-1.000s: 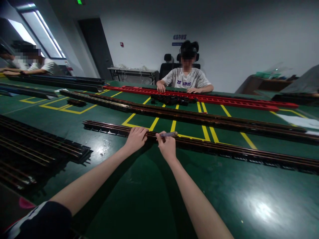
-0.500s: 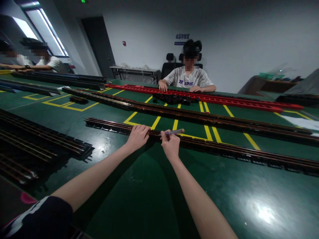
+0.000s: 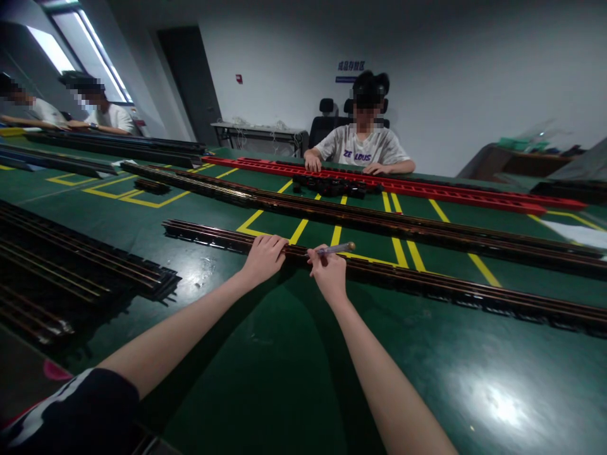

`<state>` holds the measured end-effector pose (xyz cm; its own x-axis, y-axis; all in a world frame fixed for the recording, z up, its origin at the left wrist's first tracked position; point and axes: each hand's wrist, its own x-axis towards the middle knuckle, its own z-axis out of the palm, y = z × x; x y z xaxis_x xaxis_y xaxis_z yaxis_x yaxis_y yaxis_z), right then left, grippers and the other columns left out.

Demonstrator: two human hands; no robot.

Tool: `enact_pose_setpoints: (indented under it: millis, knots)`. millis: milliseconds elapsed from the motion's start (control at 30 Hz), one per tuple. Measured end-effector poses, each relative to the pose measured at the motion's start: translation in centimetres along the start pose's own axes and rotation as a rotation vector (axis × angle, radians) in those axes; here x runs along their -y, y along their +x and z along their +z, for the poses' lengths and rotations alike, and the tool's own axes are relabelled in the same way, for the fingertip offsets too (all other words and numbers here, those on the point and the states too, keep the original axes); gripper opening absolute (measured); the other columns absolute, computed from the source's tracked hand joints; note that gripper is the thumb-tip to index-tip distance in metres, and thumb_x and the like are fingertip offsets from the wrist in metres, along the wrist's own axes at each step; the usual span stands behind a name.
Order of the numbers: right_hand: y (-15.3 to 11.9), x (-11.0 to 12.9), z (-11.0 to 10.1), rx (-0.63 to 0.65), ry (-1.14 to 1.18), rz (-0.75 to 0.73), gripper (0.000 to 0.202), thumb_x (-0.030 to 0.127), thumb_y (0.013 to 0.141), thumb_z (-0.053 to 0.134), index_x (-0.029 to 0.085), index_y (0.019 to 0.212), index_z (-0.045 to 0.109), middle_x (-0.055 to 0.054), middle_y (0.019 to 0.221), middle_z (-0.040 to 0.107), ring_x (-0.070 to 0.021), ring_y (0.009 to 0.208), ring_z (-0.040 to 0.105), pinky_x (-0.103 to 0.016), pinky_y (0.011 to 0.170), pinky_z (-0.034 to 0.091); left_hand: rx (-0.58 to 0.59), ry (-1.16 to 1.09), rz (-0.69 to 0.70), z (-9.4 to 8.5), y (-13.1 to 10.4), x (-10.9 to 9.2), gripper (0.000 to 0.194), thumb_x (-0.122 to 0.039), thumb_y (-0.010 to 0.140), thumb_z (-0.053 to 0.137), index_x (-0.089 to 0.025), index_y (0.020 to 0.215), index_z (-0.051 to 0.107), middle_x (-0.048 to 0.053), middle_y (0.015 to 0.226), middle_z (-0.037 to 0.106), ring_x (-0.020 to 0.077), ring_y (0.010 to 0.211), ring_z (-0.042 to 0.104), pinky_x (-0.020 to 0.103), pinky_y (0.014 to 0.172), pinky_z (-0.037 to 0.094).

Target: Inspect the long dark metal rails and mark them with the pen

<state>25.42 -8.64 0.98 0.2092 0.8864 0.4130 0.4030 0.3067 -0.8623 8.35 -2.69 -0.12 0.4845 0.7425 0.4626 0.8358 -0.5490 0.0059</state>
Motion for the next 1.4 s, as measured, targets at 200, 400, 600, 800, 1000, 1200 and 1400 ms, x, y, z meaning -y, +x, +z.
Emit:
enact_pose_setpoints:
  millis: [200,400,600,800,1000,1200,1400]
  knots:
    - [-0.06,0.01,-0.08,0.009,0.007,-0.004,0.056,0.074,0.077,0.052,0.019,0.07,0.058,-0.005,0.064,0.068,-0.0143,0.042,0.058,-0.026,0.042,0.046,0.006,-0.012,-0.003,-0.25,-0.03,-0.05,0.03,-0.018,0.091,0.043,-0.015,0.113,0.063,0.01,0.115,0.067,0.0267,0.107,0.058,0.042,0.098,0.04]
    - [-0.05,-0.18,0.0,-0.001,-0.008,-0.007,0.055,0.073,0.079,0.052,0.019,0.072,0.058,-0.004,0.064,0.068,-0.0139,0.043,0.059,-0.026,0.044,0.048,-0.009,-0.031,-0.008,-0.23,-0.03,-0.07,0.031,-0.017,0.09,0.043,-0.017,0.115,0.062,0.01,0.116,0.067,0.0263,0.109,0.057,0.042,0.1,0.039]
    - [-0.03,-0.12,-0.03,0.009,-0.001,-0.002,0.054,0.071,0.08,0.052,0.019,0.071,0.058,-0.005,0.064,0.068,-0.0139,0.043,0.059,-0.026,0.044,0.047,-0.017,-0.039,0.013,-0.22,-0.02,0.01,0.035,-0.014,0.09,0.042,-0.015,0.118,0.062,0.011,0.119,0.066,0.026,0.114,0.056,0.042,0.105,0.037]
    - [-0.01,-0.07,0.13,-0.016,-0.011,-0.007,0.054,0.072,0.08,0.052,0.019,0.068,0.057,-0.003,0.06,0.066,-0.0129,0.04,0.057,-0.025,0.043,0.046,0.001,-0.033,0.046,-0.22,0.04,-0.13,0.038,-0.012,0.09,0.039,-0.017,0.121,0.061,0.01,0.119,0.066,0.0252,0.115,0.057,0.043,0.107,0.035]
    - [-0.11,0.04,0.14,-0.02,0.002,-0.006,0.054,0.071,0.08,0.052,0.019,0.069,0.057,-0.004,0.061,0.066,-0.0126,0.041,0.057,-0.025,0.042,0.047,0.019,-0.038,0.03,-0.47,-0.01,-0.38,0.04,-0.011,0.09,0.038,-0.019,0.122,0.062,0.01,0.121,0.067,0.0253,0.117,0.057,0.047,0.11,0.031]
    - [-0.16,0.17,0.11,-0.02,-0.002,-0.013,0.054,0.071,0.081,0.052,0.019,0.069,0.057,-0.004,0.061,0.066,-0.0124,0.041,0.057,-0.024,0.042,0.046,0.025,-0.028,0.018,-0.42,-0.05,-0.38,0.04,-0.011,0.09,0.038,-0.018,0.123,0.061,0.009,0.122,0.066,0.0263,0.118,0.056,0.047,0.109,0.031]
    - [-0.15,0.32,0.14,-0.02,0.012,-0.008,0.054,0.071,0.08,0.052,0.018,0.07,0.058,-0.005,0.063,0.068,-0.0132,0.041,0.058,-0.025,0.043,0.046,0.022,-0.032,0.011,-0.51,-0.07,-0.41,0.041,-0.011,0.09,0.038,-0.02,0.122,0.061,0.009,0.123,0.066,0.026,0.117,0.056,0.047,0.109,0.031]
